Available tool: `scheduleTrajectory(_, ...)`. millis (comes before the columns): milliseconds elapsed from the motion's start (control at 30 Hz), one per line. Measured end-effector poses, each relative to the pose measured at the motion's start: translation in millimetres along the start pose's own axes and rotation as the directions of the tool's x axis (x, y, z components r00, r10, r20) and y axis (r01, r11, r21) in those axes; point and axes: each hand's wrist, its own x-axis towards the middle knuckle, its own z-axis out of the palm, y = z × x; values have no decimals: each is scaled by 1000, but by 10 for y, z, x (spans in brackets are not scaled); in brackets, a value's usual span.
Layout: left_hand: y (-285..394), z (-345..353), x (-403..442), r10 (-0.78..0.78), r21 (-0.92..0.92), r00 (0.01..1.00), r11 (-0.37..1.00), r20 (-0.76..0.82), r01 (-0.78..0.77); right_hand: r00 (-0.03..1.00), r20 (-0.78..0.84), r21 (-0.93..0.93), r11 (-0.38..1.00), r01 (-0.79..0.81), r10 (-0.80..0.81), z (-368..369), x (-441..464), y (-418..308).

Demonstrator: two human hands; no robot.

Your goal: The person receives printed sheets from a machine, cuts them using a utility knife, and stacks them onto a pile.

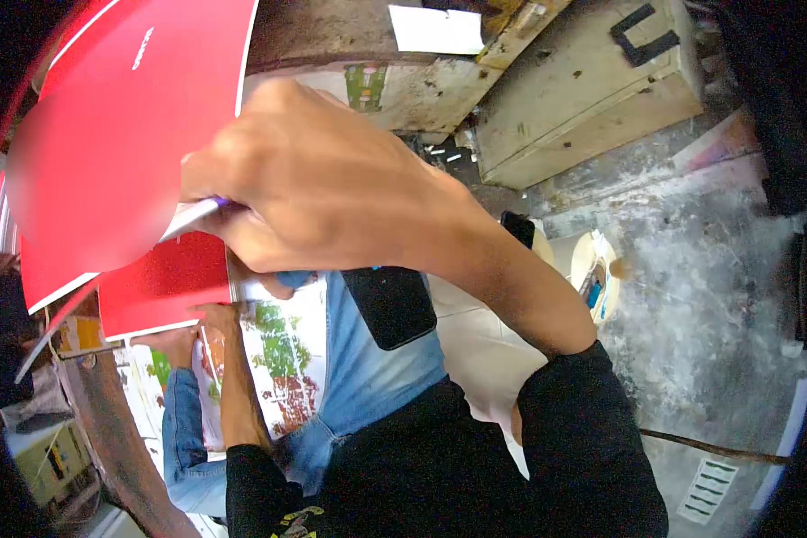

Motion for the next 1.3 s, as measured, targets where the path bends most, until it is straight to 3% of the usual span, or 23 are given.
scheduleTrajectory(100,495,660,-477,145,-187,971,976,190,-110,999,-26,0,999,47,-47,165,-148,-5)
scheduleTrajectory(167,1060,1265,-1006,305,-400,866,907,398,-135,998,8,7,998,62,-62,165,-173,-32)
scheduleTrajectory(200,1354,1502,-1279,399,-509,751,855,526,-98,997,25,11,998,70,-70,167,-188,-46)
scheduleTrajectory(267,1790,1804,-1654,554,-619,399,784,731,45,997,74,19,999,29,-31,175,-238,-97)
scheduleTrajectory(300,1911,1923,-1828,594,-654,431,757,679,-13,994,103,28,1000,15,-18,172,-257,-127)
scheduleTrajectory(333,2049,2044,-2019,553,-594,741,761,382,-262,991,132,35,999,0,-5,169,-278,-157)
scheduleTrajectory(367,2106,2067,-2142,487,-416,873,789,-23,-451,989,147,25,1000,-8,4,183,-315,-209)
scheduleTrajectory(400,2083,2004,-2158,482,-411,876,792,-32,-451,989,148,32,999,-6,1,188,-366,-216)
scheduleTrajectory(467,2044,1871,-2143,337,-336,940,892,46,-303,989,149,47,999,0,-7,200,-468,-231)
scheduleTrajectory(500,2039,1985,-2200,345,-238,931,900,-119,-364,997,68,156,987,-40,30,127,-542,-217)
scheduleTrajectory(567,1917,1863,-2239,380,-226,919,891,-106,-394,904,-35,324,861,-392,425,-82,-738,-253)
scheduleTrajectory(600,1839,1828,-2266,405,-209,911,886,-84,-413,740,-78,331,718,-612,668,-176,-855,-247)
scheduleTrajectory(633,1787,1826,-2306,446,-190,891,870,-86,-454,512,-114,383,513,-768,852,-271,-973,-242)
scheduleTrajectory(667,1753,1850,-2347,450,-200,888,865,-96,-460,307,-193,392,360,-846,932,-289,-1112,-144)
scheduleTrajectory(700,1729,1858,-2402,471,-133,874,865,-120,-485,280,-214,331,339,-881,936,-267,-1361,-46)
scheduleTrajectory(733,1705,1858,-2452,495,-65,857,859,-145,-508,257,-237,269,317,-909,937,-217,-1614,63)
scheduleTrajectory(800,1657,1782,-2592,491,-96,860,858,-141,-505,394,-78,317,397,-861,916,-101,-1929,145)
scheduleTrajectory(867,1625,1732,-2689,445,-128,870,870,-212,-476,356,91,403,292,-867,930,-16,-1982,108)
scheduleTrajectory(933,1596,1725,-2799,451,-136,865,864,-221,-485,331,195,353,249,-902,923,32,-2037,113)
scheduleTrajectory(1033,1529,1670,-2943,439,-67,859,880,-264,-470,356,177,332,284,-899,918,93,-2013,124)
scheduleTrajectory(1100,1473,1637,-3026,414,-51,866,894,-282,-444,298,171,331,230,-915,939,95,-1994,123)
scheduleTrajectory(1267,1349,1576,-3157,360,-54,873,916,-329,-398,381,194,357,296,-886,904,30,-1883,149)
scheduleTrajectory(1300,1334,1577,-3190,337,-53,881,926,-333,-374,333,127,348,273,-897,934,-45,-1817,172)
